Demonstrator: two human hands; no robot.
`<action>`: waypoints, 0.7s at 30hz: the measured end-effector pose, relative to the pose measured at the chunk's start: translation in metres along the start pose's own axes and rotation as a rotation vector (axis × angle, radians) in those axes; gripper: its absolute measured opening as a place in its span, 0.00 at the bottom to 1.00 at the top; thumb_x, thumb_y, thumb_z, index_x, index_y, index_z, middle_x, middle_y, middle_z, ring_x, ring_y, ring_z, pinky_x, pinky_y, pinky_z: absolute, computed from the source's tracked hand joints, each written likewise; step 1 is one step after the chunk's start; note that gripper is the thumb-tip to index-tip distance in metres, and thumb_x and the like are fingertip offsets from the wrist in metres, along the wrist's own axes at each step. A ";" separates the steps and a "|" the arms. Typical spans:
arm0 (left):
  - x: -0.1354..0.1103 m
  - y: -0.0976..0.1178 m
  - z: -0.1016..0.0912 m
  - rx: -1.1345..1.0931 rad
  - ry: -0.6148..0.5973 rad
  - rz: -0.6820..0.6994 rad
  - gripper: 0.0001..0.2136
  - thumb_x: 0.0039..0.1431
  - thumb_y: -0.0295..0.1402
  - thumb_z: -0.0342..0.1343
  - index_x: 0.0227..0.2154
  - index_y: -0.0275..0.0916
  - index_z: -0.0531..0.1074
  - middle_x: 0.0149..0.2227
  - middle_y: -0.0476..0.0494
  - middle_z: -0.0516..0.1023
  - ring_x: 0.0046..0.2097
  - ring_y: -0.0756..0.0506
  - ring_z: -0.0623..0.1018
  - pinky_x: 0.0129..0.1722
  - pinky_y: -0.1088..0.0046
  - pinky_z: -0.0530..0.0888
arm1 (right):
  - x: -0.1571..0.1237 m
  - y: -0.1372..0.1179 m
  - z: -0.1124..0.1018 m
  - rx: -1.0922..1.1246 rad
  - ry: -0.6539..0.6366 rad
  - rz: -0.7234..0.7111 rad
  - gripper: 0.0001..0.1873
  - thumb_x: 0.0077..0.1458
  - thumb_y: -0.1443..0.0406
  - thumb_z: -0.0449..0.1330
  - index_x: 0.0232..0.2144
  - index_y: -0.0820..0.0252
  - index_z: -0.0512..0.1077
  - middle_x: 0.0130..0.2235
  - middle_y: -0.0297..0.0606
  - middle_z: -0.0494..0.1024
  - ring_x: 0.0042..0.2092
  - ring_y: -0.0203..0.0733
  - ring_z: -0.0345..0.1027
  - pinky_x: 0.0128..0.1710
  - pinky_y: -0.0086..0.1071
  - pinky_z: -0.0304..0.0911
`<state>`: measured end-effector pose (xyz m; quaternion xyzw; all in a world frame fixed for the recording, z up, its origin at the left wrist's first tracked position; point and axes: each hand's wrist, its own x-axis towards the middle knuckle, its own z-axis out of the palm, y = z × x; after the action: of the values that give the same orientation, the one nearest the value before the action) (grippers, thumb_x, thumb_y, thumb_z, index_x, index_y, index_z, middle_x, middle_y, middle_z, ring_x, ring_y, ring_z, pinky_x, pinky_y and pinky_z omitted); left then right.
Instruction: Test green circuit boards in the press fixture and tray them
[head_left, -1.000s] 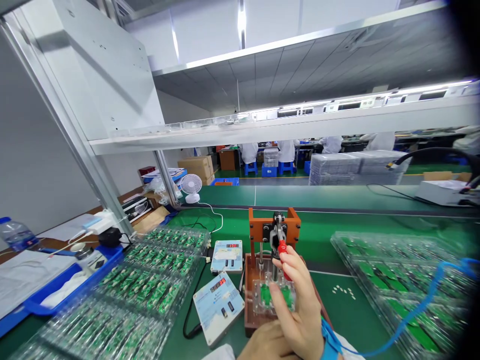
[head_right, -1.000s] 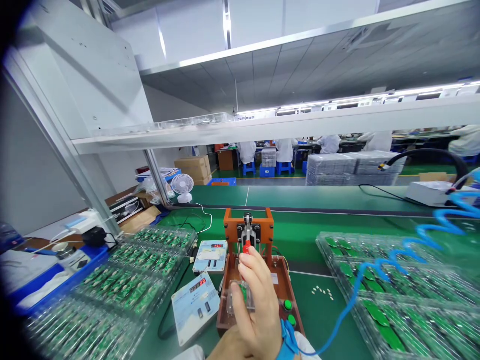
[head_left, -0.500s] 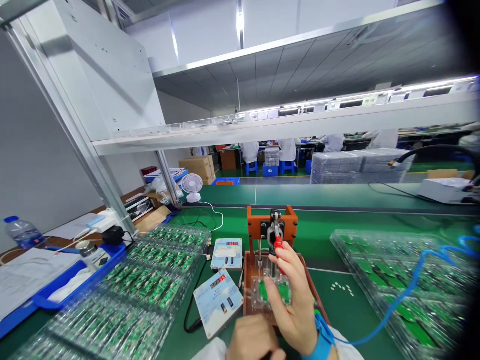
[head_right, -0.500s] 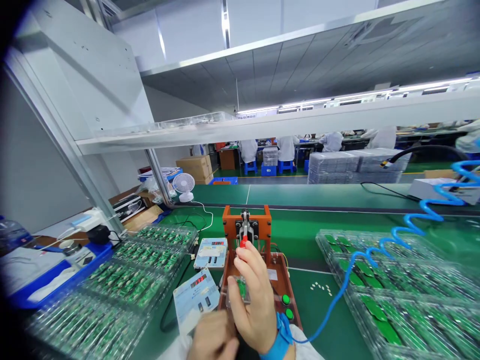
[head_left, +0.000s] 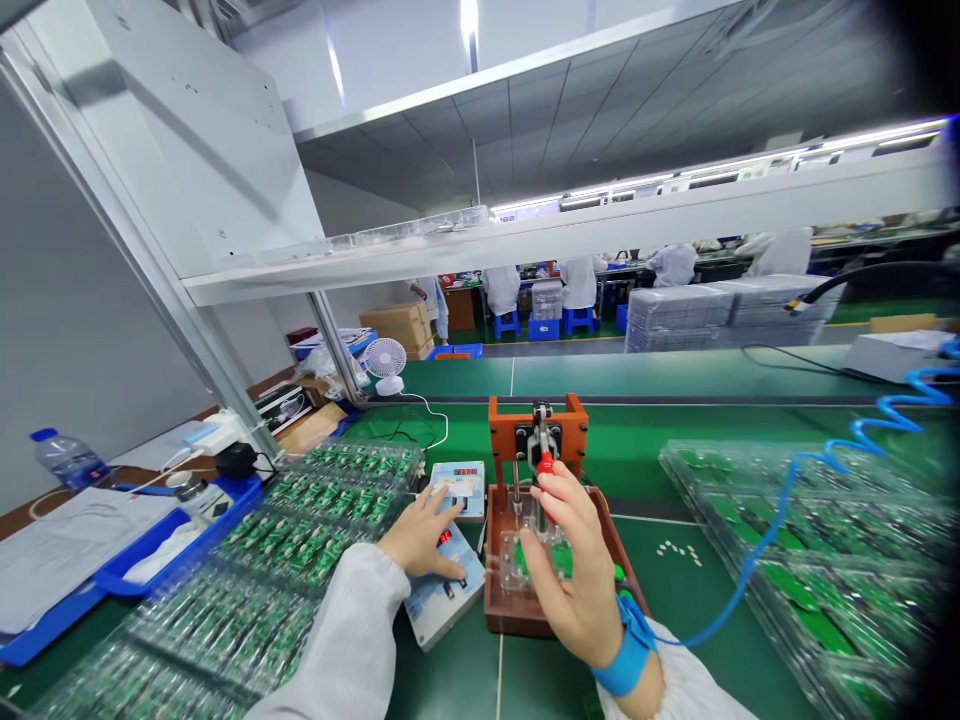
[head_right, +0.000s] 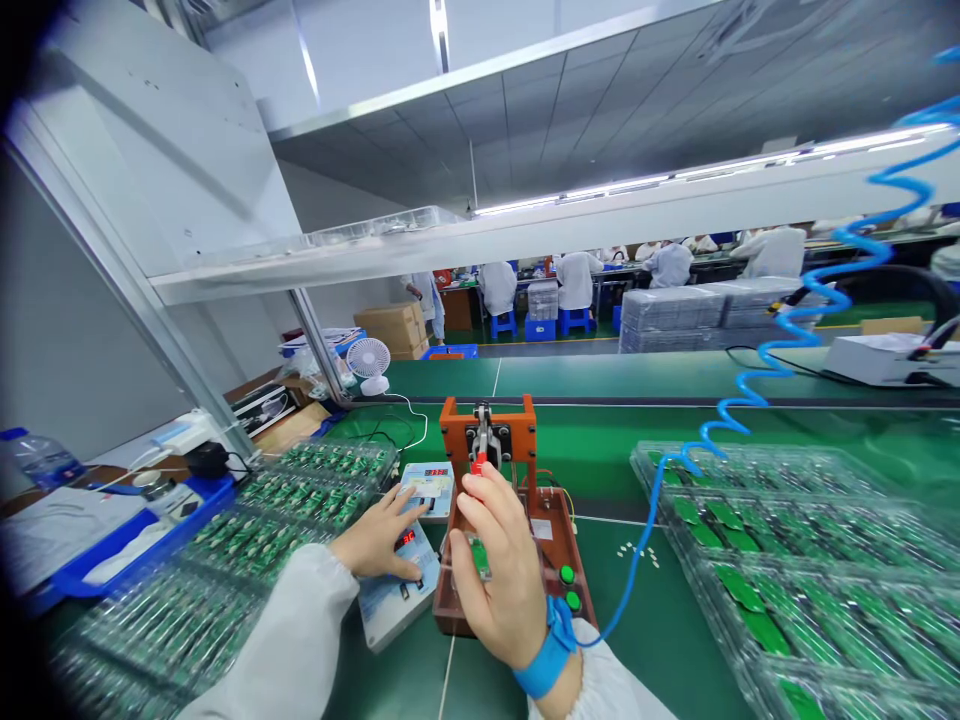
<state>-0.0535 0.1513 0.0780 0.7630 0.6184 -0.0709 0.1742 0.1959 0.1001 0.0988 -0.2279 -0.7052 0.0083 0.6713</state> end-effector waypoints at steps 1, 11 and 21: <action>0.002 0.000 0.000 0.019 -0.017 0.009 0.56 0.43 0.54 0.73 0.73 0.40 0.56 0.76 0.30 0.41 0.75 0.23 0.38 0.71 0.40 0.50 | 0.000 0.000 0.000 0.002 -0.001 -0.006 0.30 0.63 0.78 0.56 0.65 0.55 0.64 0.61 0.44 0.72 0.71 0.48 0.59 0.68 0.46 0.65; 0.012 0.005 -0.007 0.152 -0.135 0.002 0.60 0.43 0.62 0.70 0.74 0.42 0.51 0.76 0.33 0.38 0.75 0.23 0.38 0.72 0.42 0.49 | 0.000 0.001 0.001 -0.011 -0.001 0.005 0.30 0.63 0.77 0.56 0.64 0.54 0.64 0.60 0.45 0.73 0.70 0.51 0.59 0.64 0.51 0.70; 0.010 -0.006 -0.005 0.057 -0.123 0.012 0.64 0.39 0.61 0.71 0.75 0.37 0.48 0.76 0.31 0.36 0.75 0.25 0.38 0.72 0.45 0.49 | 0.000 0.001 0.001 -0.034 0.004 -0.008 0.30 0.64 0.77 0.56 0.66 0.55 0.64 0.62 0.44 0.72 0.71 0.47 0.59 0.68 0.45 0.66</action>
<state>-0.0575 0.1630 0.0781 0.7657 0.5995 -0.1342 0.1904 0.1954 0.1014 0.0985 -0.2364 -0.7049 -0.0069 0.6687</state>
